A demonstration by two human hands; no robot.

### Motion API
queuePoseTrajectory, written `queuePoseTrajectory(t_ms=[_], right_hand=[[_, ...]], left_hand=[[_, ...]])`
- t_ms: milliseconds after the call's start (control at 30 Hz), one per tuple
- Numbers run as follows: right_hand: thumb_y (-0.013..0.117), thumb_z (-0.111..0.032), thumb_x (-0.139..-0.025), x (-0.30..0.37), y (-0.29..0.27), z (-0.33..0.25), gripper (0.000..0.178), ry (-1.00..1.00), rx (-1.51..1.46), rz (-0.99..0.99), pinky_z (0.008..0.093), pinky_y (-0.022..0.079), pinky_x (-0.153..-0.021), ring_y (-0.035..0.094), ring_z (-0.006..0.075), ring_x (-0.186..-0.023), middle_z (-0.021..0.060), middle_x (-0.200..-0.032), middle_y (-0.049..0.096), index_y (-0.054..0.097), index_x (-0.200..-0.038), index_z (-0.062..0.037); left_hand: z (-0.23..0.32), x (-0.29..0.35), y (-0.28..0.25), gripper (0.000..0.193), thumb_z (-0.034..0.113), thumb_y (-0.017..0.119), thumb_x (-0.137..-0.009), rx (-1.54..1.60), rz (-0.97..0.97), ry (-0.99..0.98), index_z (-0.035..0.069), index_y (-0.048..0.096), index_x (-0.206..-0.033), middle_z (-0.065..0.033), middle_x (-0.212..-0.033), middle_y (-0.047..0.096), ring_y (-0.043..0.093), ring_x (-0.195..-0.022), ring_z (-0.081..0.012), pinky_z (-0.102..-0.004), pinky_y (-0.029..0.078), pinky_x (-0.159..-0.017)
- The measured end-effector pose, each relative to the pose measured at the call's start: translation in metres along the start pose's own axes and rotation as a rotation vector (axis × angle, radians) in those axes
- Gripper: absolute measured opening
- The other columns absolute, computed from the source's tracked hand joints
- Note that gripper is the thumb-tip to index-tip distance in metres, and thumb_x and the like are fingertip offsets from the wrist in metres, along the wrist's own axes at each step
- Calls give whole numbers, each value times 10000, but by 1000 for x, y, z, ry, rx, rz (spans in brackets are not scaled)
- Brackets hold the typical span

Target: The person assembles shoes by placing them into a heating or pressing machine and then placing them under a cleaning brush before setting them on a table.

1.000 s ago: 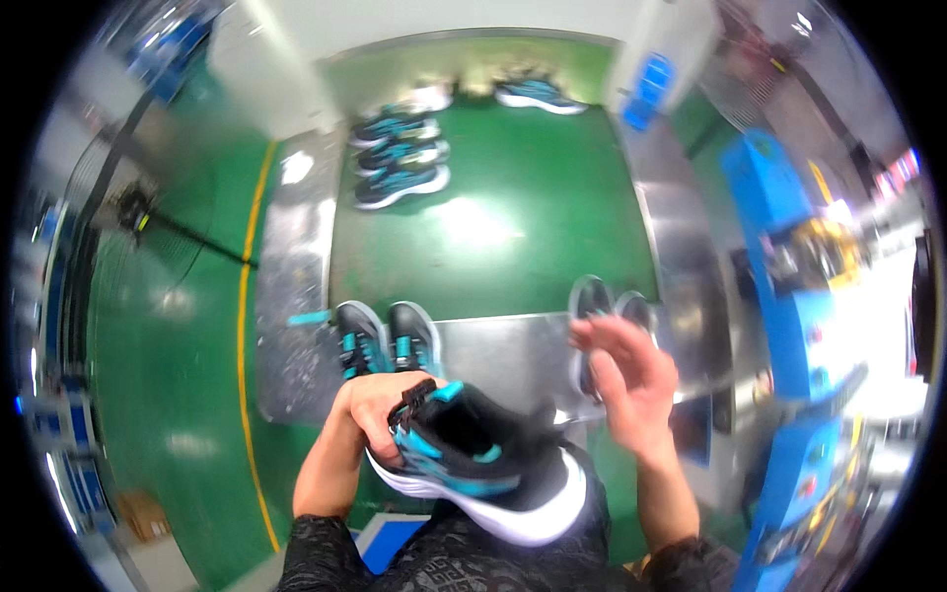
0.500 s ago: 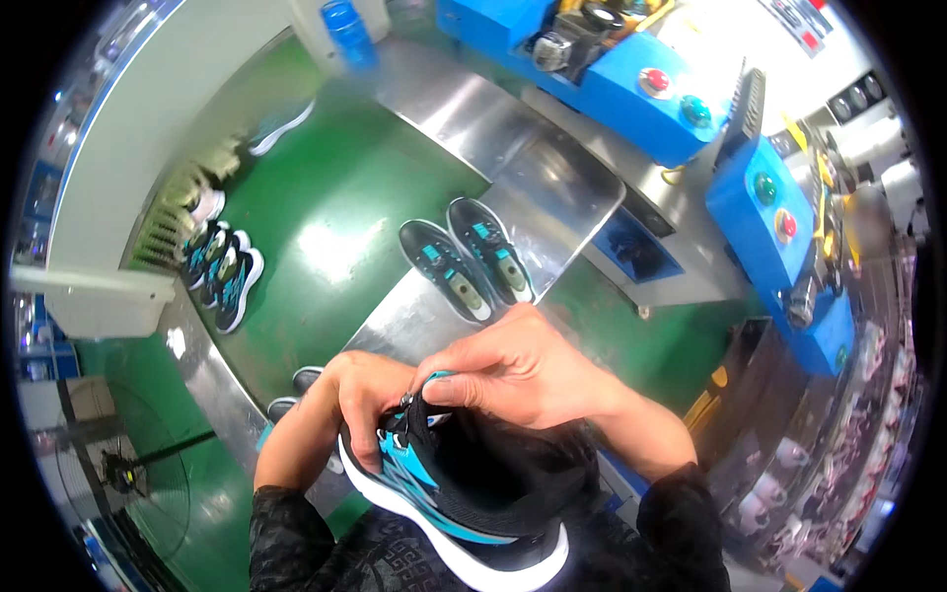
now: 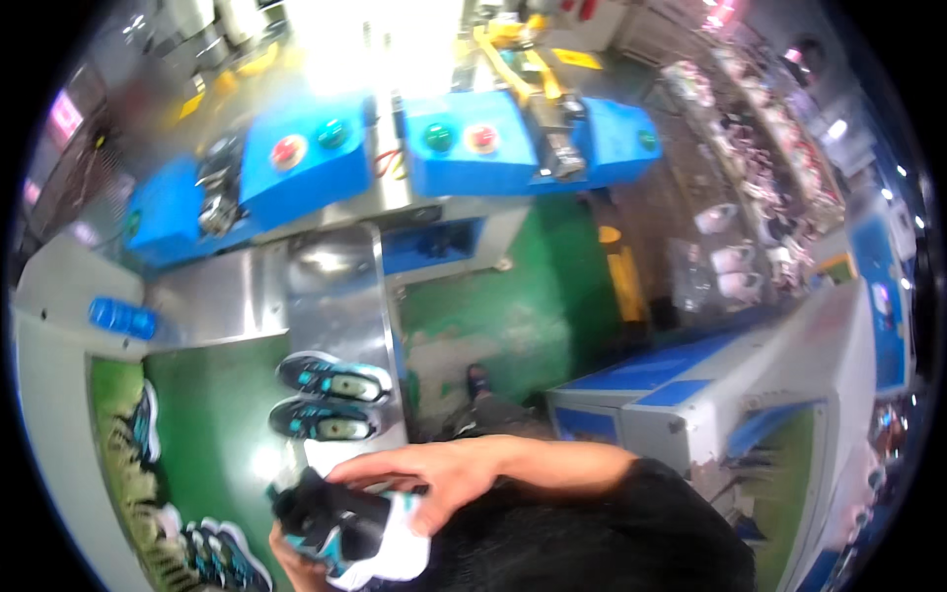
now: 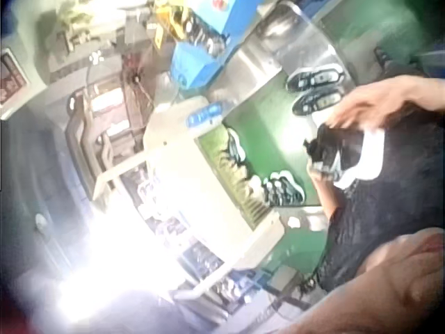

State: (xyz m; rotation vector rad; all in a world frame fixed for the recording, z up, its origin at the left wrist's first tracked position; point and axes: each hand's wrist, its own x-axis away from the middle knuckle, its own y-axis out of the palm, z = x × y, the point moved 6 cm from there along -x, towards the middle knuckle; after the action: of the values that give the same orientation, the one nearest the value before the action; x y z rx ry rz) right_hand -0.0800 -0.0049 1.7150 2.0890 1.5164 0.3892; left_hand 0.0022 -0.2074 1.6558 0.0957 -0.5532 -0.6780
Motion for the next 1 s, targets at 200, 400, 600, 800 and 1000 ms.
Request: queuePoseTrajectory(t_ms=[200,400,600,800,1000], right_hand=[[781,-242,-722,-7,4,2,566,18,322,154,320,428,-906,538,188,-1046,90,-1017,604,512,-1159,-4],[793,-204,-723,-7,-18,26,278,166,392,241,316,485,-654,598,146,-749,52,-810,649,640,-869,-23],[868,-266,-618,30,-60,-10,419,-61,446,572,327,481,-636,594,172,-743,118,-953,669,623,-861,-29],[771,-201,-670,101,-96,-101,459,-579,329,783,298,448,-793,564,154,-922,111,-971,597,526,-991,15],[871,-261,-624,105,-99,-147,417,-1104,650,676,331,482,-671,580,212,-824,163,-1132,605,599,-844,-34]], left_hand=[[5,-18,-7,557,143,715,-719,-109,112,-44,-59,518,-1199,-144,-1140,578,542,-1044,-216,-329,439,-898],[15,-42,-20,535,167,680,-771,-261,250,-61,-62,504,-1222,-159,-1154,568,540,-1044,-225,-337,439,-896],[41,-52,-49,517,191,644,-823,-591,476,-91,-66,490,-1245,-175,-1168,557,538,-1045,-235,-346,439,-895],[118,-116,-50,577,224,580,-891,-42,675,627,-29,360,-1360,-178,-1330,460,454,-1200,-273,-389,380,-988],[145,-192,-4,614,165,610,-863,-149,608,502,-36,325,-1368,-179,-1348,434,420,-1234,-273,-384,366,-1012]])
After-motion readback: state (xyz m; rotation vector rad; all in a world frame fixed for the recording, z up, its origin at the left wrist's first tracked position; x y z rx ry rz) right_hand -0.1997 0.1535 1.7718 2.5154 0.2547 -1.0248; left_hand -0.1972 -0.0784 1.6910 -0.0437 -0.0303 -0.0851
